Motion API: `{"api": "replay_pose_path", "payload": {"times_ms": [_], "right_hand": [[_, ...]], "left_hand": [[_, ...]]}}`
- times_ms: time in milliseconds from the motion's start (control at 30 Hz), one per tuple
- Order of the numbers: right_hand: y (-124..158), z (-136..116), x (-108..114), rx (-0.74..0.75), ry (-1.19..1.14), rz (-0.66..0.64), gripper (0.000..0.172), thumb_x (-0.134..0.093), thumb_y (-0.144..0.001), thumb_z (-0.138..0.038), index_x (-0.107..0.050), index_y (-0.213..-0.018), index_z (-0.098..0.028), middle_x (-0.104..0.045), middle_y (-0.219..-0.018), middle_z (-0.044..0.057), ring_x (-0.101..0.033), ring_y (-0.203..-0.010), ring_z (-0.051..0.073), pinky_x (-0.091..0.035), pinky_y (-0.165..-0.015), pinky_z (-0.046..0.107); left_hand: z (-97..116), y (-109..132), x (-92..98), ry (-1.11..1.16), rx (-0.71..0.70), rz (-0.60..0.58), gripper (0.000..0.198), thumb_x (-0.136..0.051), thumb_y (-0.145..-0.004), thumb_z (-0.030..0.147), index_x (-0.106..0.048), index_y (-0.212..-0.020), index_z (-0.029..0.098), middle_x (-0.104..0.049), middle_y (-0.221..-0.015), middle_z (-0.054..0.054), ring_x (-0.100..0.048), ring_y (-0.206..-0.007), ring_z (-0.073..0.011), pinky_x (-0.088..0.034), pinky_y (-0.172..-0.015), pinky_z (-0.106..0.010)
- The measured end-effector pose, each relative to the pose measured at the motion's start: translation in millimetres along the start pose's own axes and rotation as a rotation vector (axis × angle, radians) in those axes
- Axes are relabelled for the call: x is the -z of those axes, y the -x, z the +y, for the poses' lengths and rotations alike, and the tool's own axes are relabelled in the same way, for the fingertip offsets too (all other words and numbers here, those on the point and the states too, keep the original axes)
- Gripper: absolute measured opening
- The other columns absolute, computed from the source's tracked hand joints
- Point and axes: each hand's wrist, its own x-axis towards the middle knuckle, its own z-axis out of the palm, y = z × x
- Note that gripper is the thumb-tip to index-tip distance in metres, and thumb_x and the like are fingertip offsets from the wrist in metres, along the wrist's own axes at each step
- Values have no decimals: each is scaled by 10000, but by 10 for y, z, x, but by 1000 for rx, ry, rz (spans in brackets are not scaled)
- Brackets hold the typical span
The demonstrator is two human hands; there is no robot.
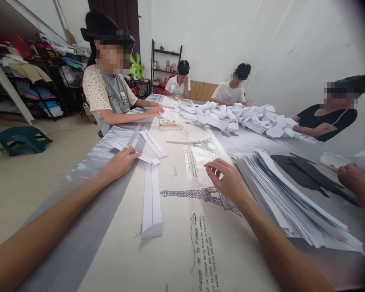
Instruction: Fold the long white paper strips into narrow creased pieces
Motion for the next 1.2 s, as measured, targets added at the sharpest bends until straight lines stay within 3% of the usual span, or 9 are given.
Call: {"api": "replay_pose_path", "payload": {"times_ms": [167, 233, 333, 467, 633, 833, 1200], "right_hand": [[15, -67, -44, -7, -48, -43, 198, -502, -1004, -225, -691, -966, -182, -667, -898, 58, -600, -678, 136, -512, -599, 292], [17, -94, -50, -6, -68, -65, 201, -499, -1006, -225, -693, -970, -183, -669, -903, 60, -603, -686, 139, -516, -603, 293], [20, -117, -54, -15, -83, -98, 205, -499, -1007, -232, -696, -976, -186, -676, -905, 67, -608, -688, 146, -523, -600, 298], [20, -116, -65, -19, -81, -101, 225, -486, -1015, -250, -700, -972, -194, -680, -906, 72, -616, -689, 157, -528, -605, 312], [5, -81, -49, -27, -66, -86, 222, -488, -1009, -247, -704, -991, -200, -685, -910, 68, -618, -684, 156, -531, -606, 311], [-29, 2, 57, -110, -14, -15, 232, -501, -988, -264, -718, -1024, -191, -700, -919, 78, -633, -712, 169, -539, -616, 311], [-7, 0, -51, -133, 6, -87, 249, -499, -997, -300, -723, -1015, -194, -702, -920, 82, -645, -690, 181, -547, -624, 335]], "left_hand": [[123, -6, 5, 82, 80, -80, 499, -305, -1043, 370, -519, -1411, 109, -661, -1232, -174, -583, -1191, -304, -456, -1040, -456], [150, -5, -20, 99, 73, -101, 520, -293, -1048, 404, -536, -1384, 90, -656, -1268, -184, -574, -1233, -305, -430, -1085, -466], [153, -3, -98, 103, 35, -73, 530, -271, -1052, 435, -624, -1314, 140, -586, -1399, -163, -497, -1342, -306, -354, -1166, -474], [176, -3, -174, 107, 128, -80, 570, -245, -1050, 485, -608, -1373, 188, -551, -1413, -151, -493, -1335, -323, -373, -1145, -506], [341, -23, -122, 235, 185, -115, 612, -251, -1049, 548, -477, -1467, 164, -548, -1446, -142, -476, -1370, -305, -360, -1160, -492], [474, -32, -82, 258, 118, -172, 621, -214, -1056, 568, -579, -1397, 199, -503, -1508, -108, -389, -1443, -287, -270, -1216, -471], [539, -27, -55, 248, 150, -226, 658, -178, -1046, 611, -492, -1499, 251, -442, -1562, -105, -356, -1473, -292, -251, -1208, -493]]}}
